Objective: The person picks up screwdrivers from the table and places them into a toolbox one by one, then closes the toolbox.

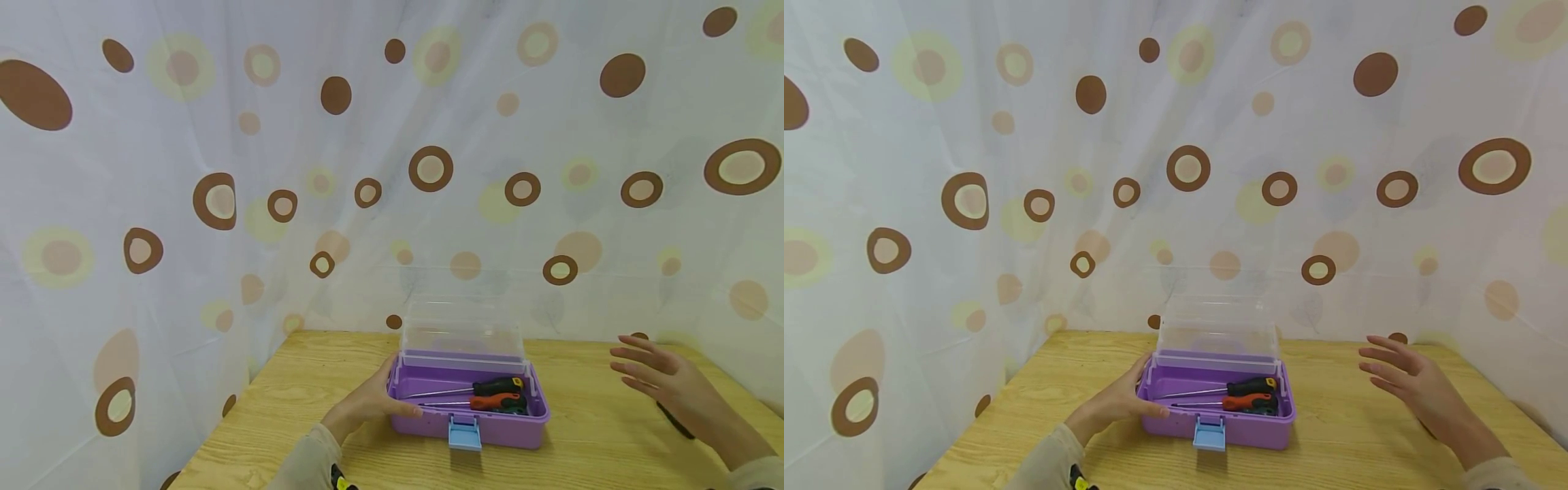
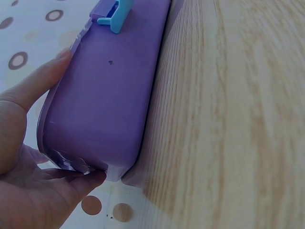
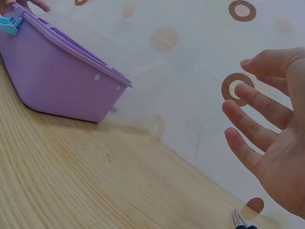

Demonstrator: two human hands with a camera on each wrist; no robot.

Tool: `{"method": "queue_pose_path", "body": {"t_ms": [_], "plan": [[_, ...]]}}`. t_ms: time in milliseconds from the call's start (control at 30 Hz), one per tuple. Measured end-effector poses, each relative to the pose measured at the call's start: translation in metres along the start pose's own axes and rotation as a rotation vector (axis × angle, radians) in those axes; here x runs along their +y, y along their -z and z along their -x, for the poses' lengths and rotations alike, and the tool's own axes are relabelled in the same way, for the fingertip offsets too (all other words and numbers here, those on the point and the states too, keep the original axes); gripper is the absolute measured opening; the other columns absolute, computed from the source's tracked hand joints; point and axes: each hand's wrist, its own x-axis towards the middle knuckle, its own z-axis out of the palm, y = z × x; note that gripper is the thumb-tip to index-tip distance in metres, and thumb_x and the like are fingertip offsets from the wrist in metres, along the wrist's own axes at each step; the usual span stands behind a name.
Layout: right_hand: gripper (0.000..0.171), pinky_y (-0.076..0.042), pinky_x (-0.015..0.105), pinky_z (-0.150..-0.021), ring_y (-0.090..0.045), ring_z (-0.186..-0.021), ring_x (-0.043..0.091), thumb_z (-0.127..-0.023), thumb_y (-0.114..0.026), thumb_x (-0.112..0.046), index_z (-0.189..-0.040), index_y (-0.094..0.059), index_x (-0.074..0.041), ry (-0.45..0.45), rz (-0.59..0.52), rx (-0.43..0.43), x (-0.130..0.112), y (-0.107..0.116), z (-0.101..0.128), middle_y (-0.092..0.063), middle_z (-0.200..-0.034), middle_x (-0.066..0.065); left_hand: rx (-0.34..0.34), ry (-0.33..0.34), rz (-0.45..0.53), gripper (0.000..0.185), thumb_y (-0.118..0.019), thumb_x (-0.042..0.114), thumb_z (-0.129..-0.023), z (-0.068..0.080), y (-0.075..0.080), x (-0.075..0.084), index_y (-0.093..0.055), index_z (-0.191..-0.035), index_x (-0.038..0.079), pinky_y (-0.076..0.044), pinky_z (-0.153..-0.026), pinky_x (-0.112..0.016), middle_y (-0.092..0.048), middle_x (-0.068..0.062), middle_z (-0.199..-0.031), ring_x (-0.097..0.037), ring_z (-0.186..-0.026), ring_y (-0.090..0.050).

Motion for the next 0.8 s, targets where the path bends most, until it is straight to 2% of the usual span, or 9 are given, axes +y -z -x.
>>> {"method": "queue_pose_path", "body": {"t_ms": [167, 300, 467, 567, 800], "plan": [[0.055, -0.053, 0.027, -0.097, -0.062, -0.125, 0.014, -0.109, -0.030, 0.010, -0.154, -0.048, -0.015, 0.010, -0.003, 0.034, 0.001, 0.009, 0.005, -0.051, -0.149, -0.013, 0.021, 0.009, 0.004, 0.122, -0.093, 0.018, -0.076, -0.002, 0.000, -0.003, -0.011, -0.166, 0.013, -0.026, -0.118, -0.059, -0.041, -0.017, -0.156, -0.041, -0.140, -0.042], [0.055, -0.053, 0.027, -0.098, -0.061, -0.125, 0.014, -0.109, -0.029, 0.011, -0.154, -0.048, -0.013, 0.024, -0.026, 0.022, 0.003, 0.014, 0.010, -0.055, -0.148, -0.009, 0.021, 0.008, 0.003, 0.122, -0.093, 0.018, -0.076, -0.002, 0.000, -0.003, -0.011, -0.166, 0.012, -0.026, -0.118, -0.060, -0.041, -0.018, -0.156, -0.041, -0.140, -0.042], [0.058, -0.052, 0.026, -0.098, -0.061, -0.125, 0.013, -0.108, -0.026, 0.011, -0.151, -0.052, -0.019, 0.015, -0.126, -0.024, 0.008, 0.021, 0.015, -0.060, -0.143, -0.004, 0.015, 0.007, 0.013, 0.121, -0.093, 0.017, -0.076, -0.002, 0.000, -0.004, -0.012, -0.166, 0.013, -0.026, -0.118, -0.060, -0.042, -0.017, -0.155, -0.041, -0.139, -0.043], [0.059, -0.053, 0.026, -0.097, -0.062, -0.123, 0.014, -0.108, -0.026, 0.012, -0.148, -0.054, -0.020, 0.018, -0.147, -0.027, 0.010, 0.026, 0.017, -0.062, -0.141, -0.003, 0.011, 0.010, 0.018, 0.121, -0.093, 0.018, -0.076, -0.002, 0.000, -0.004, -0.012, -0.166, 0.015, -0.026, -0.118, -0.060, -0.042, -0.016, -0.155, -0.040, -0.139, -0.042], [0.059, -0.054, 0.022, -0.093, -0.064, -0.119, 0.010, -0.108, -0.028, 0.012, -0.149, -0.054, -0.024, 0.022, -0.050, 0.031, 0.017, 0.033, 0.023, -0.065, -0.136, -0.006, 0.031, 0.035, -0.002, 0.122, -0.093, 0.021, -0.076, -0.001, 0.000, -0.004, -0.011, -0.167, 0.015, -0.026, -0.118, -0.060, -0.041, -0.016, -0.156, -0.040, -0.139, -0.042]]}}
